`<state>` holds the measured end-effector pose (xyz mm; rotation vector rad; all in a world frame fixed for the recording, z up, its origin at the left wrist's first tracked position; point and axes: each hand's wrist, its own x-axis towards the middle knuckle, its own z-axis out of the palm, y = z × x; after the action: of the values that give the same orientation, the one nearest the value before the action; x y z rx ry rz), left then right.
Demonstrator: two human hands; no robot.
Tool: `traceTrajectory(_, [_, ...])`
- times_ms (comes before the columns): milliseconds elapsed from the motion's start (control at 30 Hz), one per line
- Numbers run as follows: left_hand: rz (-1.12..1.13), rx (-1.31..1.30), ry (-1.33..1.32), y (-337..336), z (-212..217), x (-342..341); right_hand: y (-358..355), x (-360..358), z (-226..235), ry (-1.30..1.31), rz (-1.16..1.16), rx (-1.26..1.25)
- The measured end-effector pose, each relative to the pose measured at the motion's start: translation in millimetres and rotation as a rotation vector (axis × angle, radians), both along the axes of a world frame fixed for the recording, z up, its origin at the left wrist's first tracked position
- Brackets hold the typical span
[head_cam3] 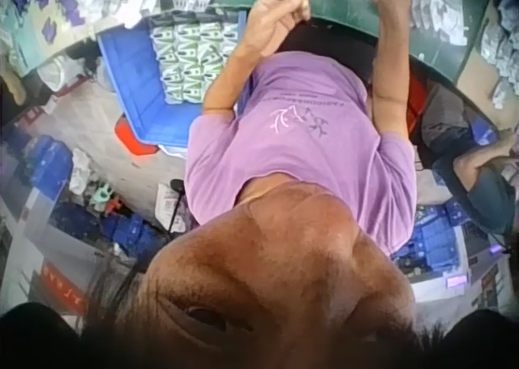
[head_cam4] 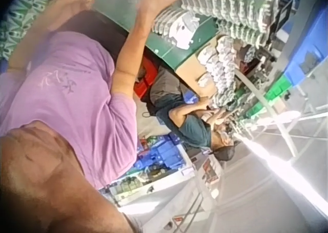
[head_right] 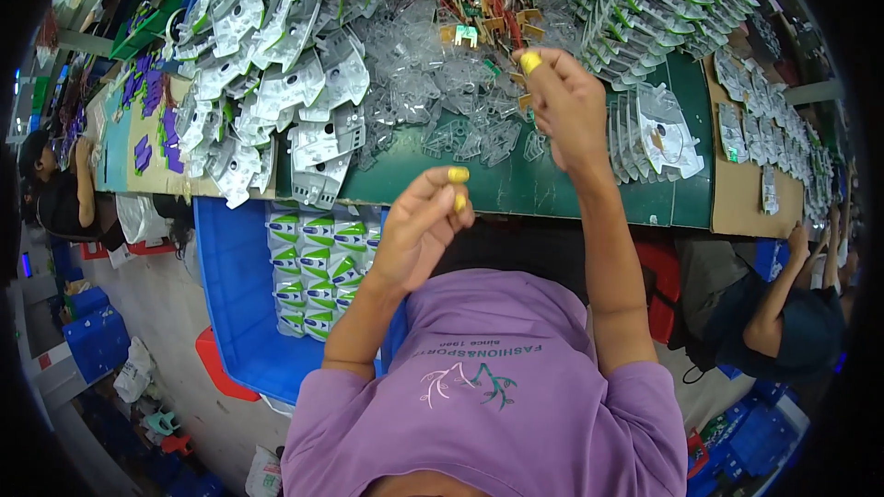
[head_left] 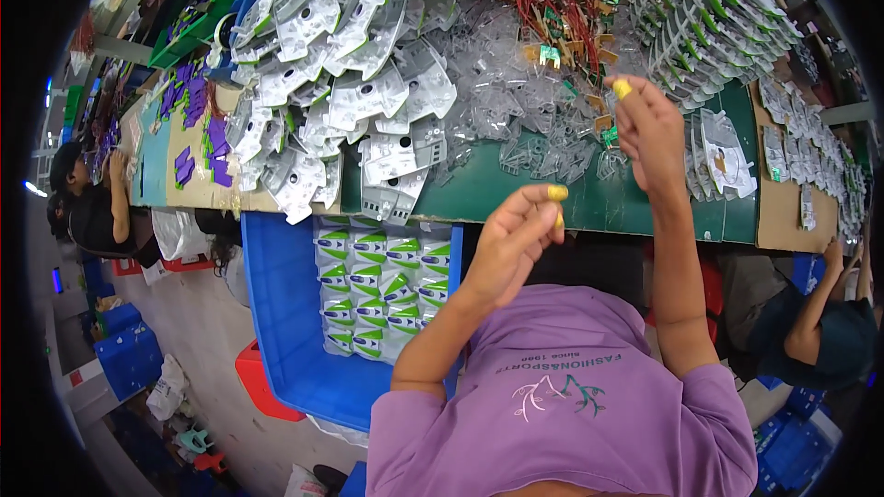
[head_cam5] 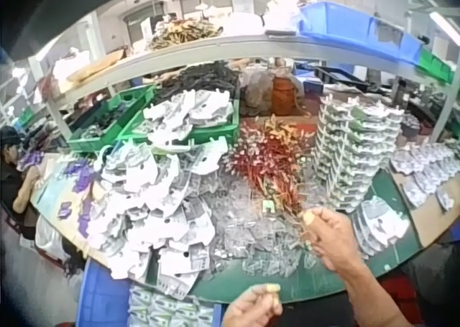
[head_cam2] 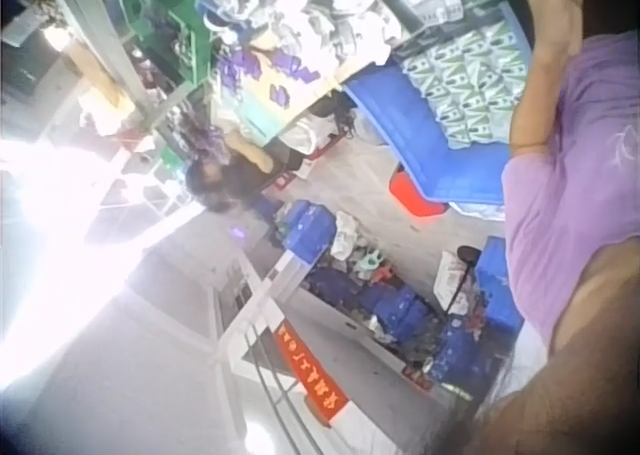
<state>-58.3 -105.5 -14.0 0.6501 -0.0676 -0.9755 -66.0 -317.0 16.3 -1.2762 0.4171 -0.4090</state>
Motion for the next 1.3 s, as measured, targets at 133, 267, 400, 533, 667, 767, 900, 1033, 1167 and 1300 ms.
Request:
traceTrajectory(133, [0.149,0.241,-0.268,-12.4,-6.7,21.3,20.8,-33.1,0.3,0.114,0.017,-0.364])
traceTrajectory(267, [0.262,0.233,-0.542,-20.9,8.6,31.9,28.4,-61.0,5.4,0.071,0.066,-0.538])
traceTrajectory(400, [0.243,0.177,-0.602,-25.7,13.2,31.0,30.7,-71.8,6.3,0.016,0.081,-0.742])
traceTrajectory(533, [0.222,0.289,-0.746,-23.3,6.3,29.8,27.7,-78.8,5.0,0.021,0.142,-0.916])
traceTrajectory(667, [0.246,0.306,-0.7,-23.5,5.4,23.6,26.9,-77.9,0.7,-0.035,0.133,-0.959])
traceTrajectory(767, [0.21,0.325,-0.635,-22.2,4.1,21.8,25.1,-77.9,3.3,-0.002,0.173,-0.96])
traceTrajectory(900, [0.271,0.312,-0.675,-26.4,1.1,18.4,37.5,-65.1,7.3,-0.011,0.182,-0.775])
traceTrajectory(1033, [0.37,0.281,-0.86,-28.0,-6.2,20.3,43.4,-52.5,4.5,0.023,0.162,-0.608])
traceTrajectory(1167, [0.374,0.39,-1.035,-24.8,-8.8,24.2,46.0,-46.2,-5.2,0.057,0.153,-0.559])
traceTrajectory(1300, [0.338,0.393,-0.936,-23.0,-6.0,19.6,49.1,-46.0,4.5,0.073,0.135,-0.767])
